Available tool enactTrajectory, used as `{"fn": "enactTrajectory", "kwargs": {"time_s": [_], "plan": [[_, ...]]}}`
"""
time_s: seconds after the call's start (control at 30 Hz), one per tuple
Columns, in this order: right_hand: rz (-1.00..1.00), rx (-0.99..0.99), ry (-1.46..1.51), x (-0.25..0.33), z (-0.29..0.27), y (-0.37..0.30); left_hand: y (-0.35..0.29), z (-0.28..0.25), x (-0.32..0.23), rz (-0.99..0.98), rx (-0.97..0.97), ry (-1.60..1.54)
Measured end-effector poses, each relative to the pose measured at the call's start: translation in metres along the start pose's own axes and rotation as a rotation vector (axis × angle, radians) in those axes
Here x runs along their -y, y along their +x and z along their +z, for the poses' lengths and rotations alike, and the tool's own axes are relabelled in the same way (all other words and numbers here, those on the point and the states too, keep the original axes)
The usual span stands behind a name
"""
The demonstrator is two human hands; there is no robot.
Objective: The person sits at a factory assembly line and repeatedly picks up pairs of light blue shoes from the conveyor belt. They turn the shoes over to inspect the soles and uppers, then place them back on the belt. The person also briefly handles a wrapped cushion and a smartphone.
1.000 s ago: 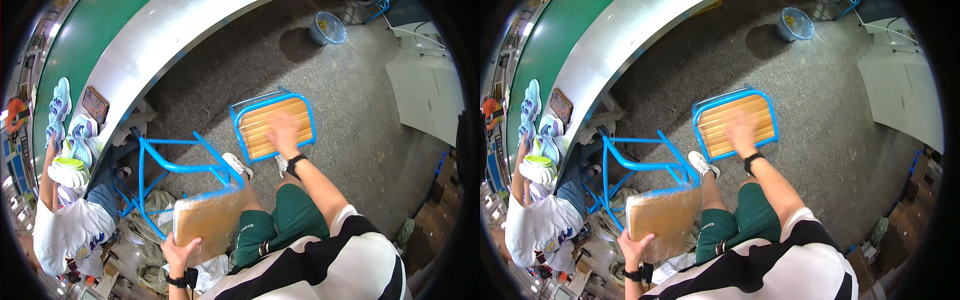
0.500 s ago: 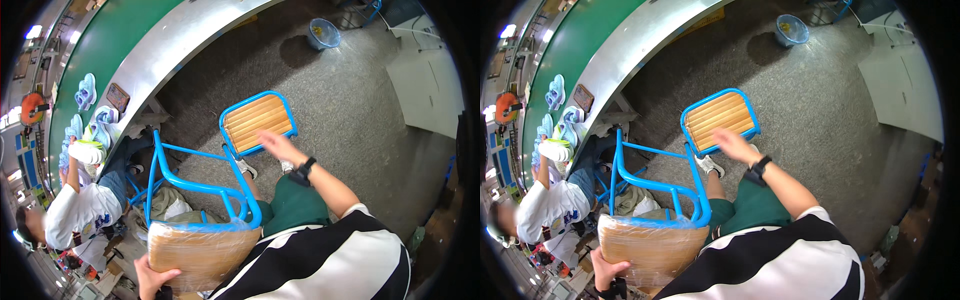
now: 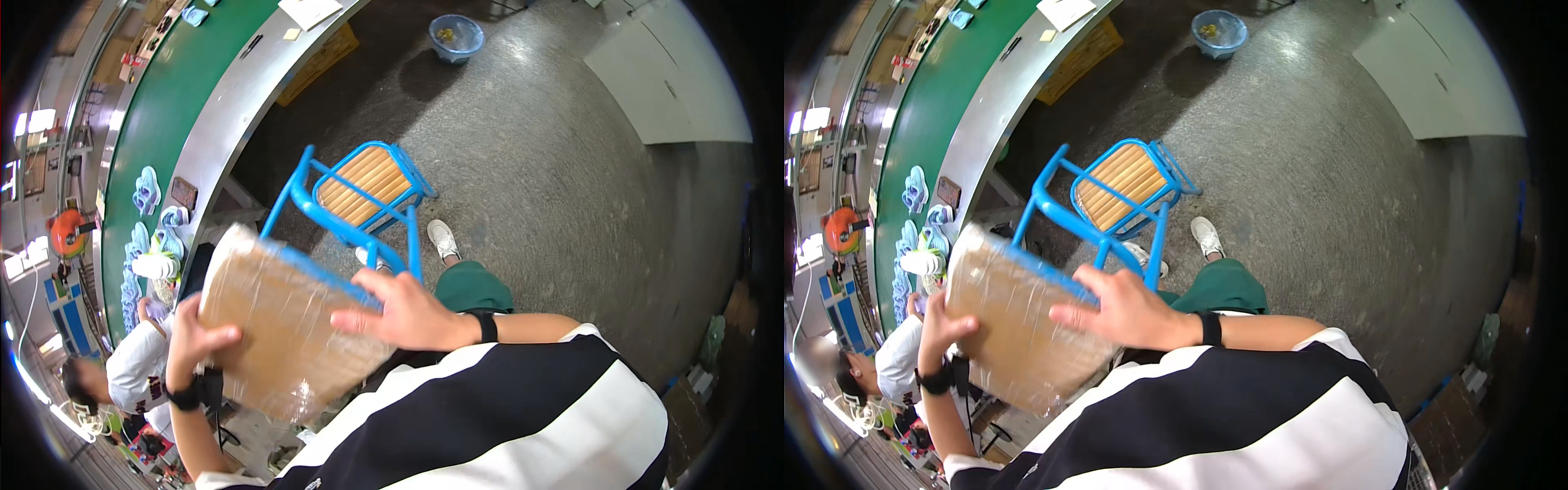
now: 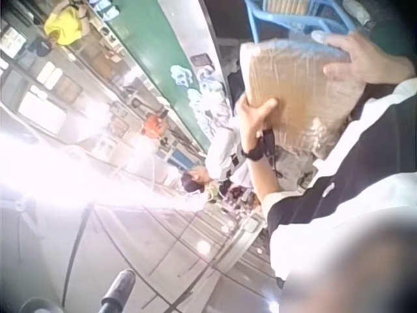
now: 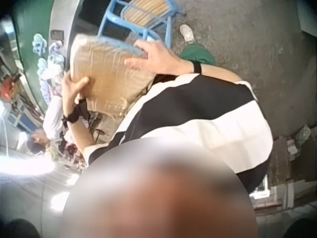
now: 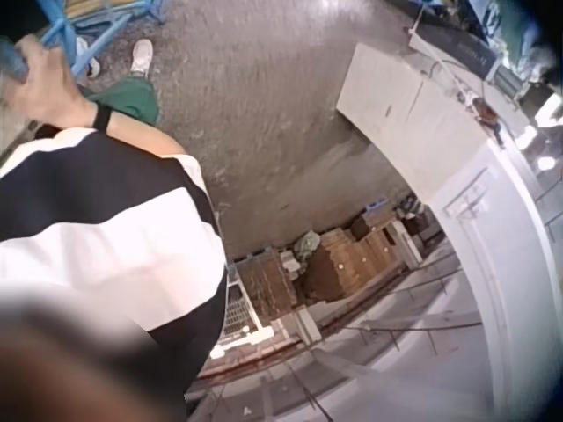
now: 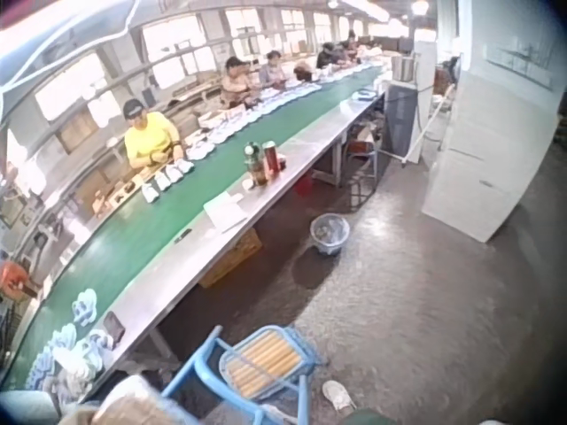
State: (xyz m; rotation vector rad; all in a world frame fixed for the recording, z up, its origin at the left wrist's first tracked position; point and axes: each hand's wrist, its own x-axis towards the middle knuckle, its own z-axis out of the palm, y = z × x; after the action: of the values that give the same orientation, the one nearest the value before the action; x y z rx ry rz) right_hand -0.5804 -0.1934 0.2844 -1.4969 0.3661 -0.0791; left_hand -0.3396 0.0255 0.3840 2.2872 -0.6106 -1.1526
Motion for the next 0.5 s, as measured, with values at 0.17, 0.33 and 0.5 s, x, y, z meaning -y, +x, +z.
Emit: {"fn": "enactTrajectory", "kwargs": {"time_s": [0.17,0.33,0.5], "plan": [[0.06,-0.16,-0.028,-0.07,-0.044,0.028,0.126,0.04,0.006,0.152,0.108,0.036],[0.143,-0.296,0.048,-0.159,-0.07,0.073,0.233,0.09,0.013,0.158,0.167,0.119],[0.291,-0.434,0.246,-0.224,-0.087,0.092,0.306,0.12,0.024,0.265,0.156,0.388]]}}
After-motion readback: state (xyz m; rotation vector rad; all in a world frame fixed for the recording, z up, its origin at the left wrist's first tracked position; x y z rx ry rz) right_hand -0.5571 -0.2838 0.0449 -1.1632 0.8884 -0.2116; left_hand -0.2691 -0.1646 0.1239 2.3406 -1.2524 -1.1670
